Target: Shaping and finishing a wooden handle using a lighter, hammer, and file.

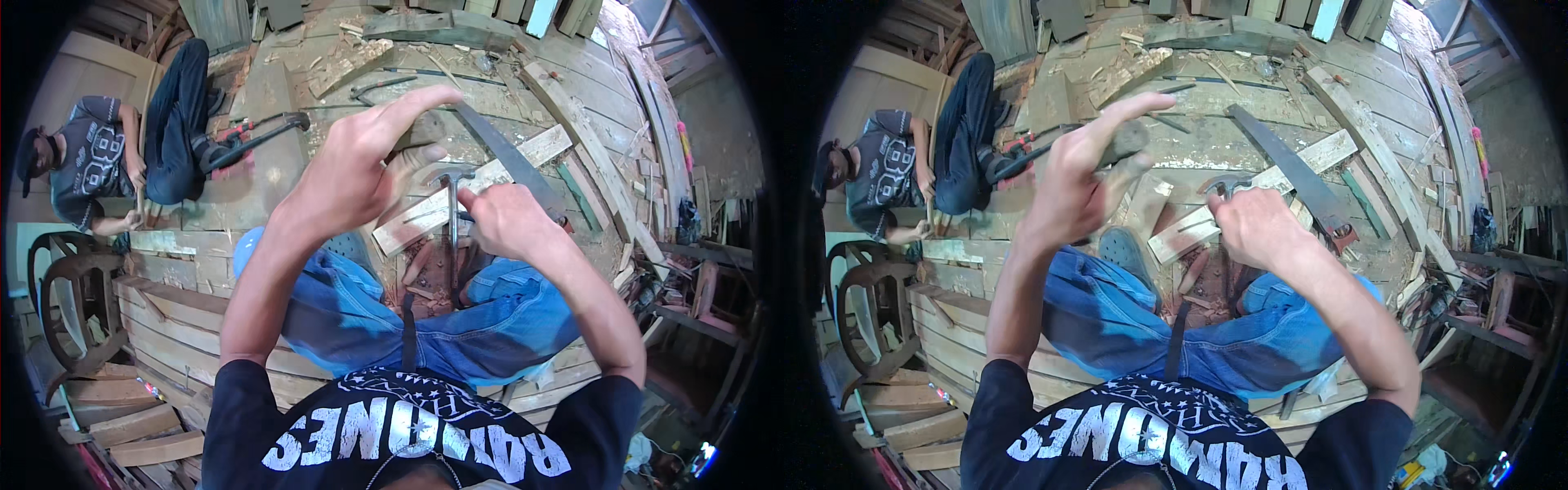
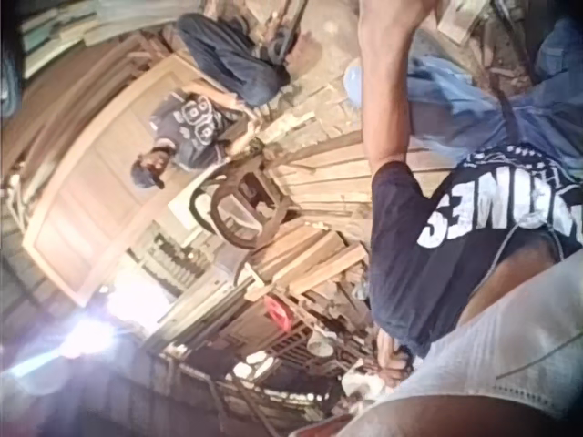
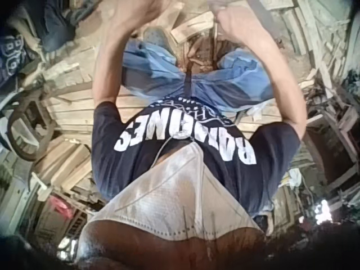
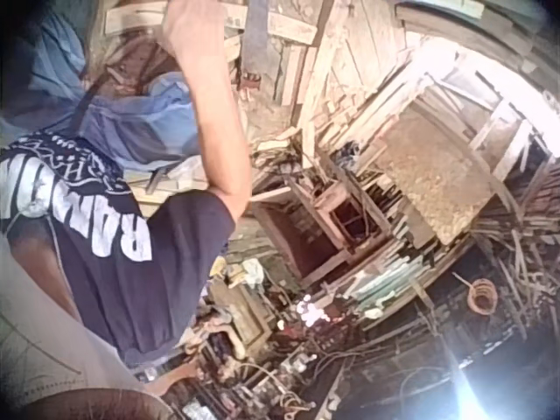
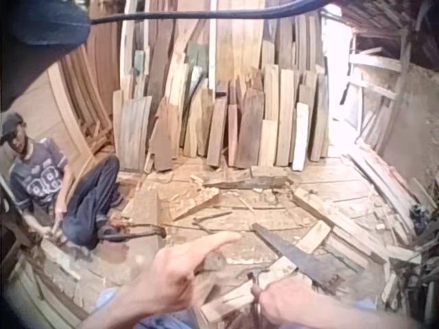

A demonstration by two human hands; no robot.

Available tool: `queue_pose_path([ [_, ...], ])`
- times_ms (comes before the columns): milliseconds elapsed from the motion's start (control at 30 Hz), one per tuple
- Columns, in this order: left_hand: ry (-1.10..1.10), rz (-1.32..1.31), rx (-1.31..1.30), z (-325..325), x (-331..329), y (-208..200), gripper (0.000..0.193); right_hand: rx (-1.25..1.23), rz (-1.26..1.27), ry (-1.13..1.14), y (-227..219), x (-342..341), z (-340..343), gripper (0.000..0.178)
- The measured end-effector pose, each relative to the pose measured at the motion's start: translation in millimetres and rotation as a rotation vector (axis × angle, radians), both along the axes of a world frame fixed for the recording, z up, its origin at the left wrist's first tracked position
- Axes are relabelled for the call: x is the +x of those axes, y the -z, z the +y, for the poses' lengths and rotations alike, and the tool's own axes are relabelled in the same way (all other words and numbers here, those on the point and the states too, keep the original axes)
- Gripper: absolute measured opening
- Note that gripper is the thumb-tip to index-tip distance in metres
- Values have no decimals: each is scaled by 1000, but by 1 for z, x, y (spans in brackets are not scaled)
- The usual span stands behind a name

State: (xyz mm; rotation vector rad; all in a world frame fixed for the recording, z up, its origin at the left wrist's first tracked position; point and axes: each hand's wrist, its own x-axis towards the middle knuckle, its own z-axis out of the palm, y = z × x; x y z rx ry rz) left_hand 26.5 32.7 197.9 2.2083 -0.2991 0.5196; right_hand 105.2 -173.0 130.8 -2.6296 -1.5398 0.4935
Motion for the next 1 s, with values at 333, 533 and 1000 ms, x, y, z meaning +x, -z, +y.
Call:
queue_pose_path([
  [333,-20,124,223,-23,5,24,34,-719,56,-391,64,-23,22,20],
  [533,-37,189,-33,-18,-11,5,30,707,122,226,-7,8,28,27],
  [1000,-83,-145,116,21,-6,48,34,1104,1461,484,-10,-56,15,22],
])
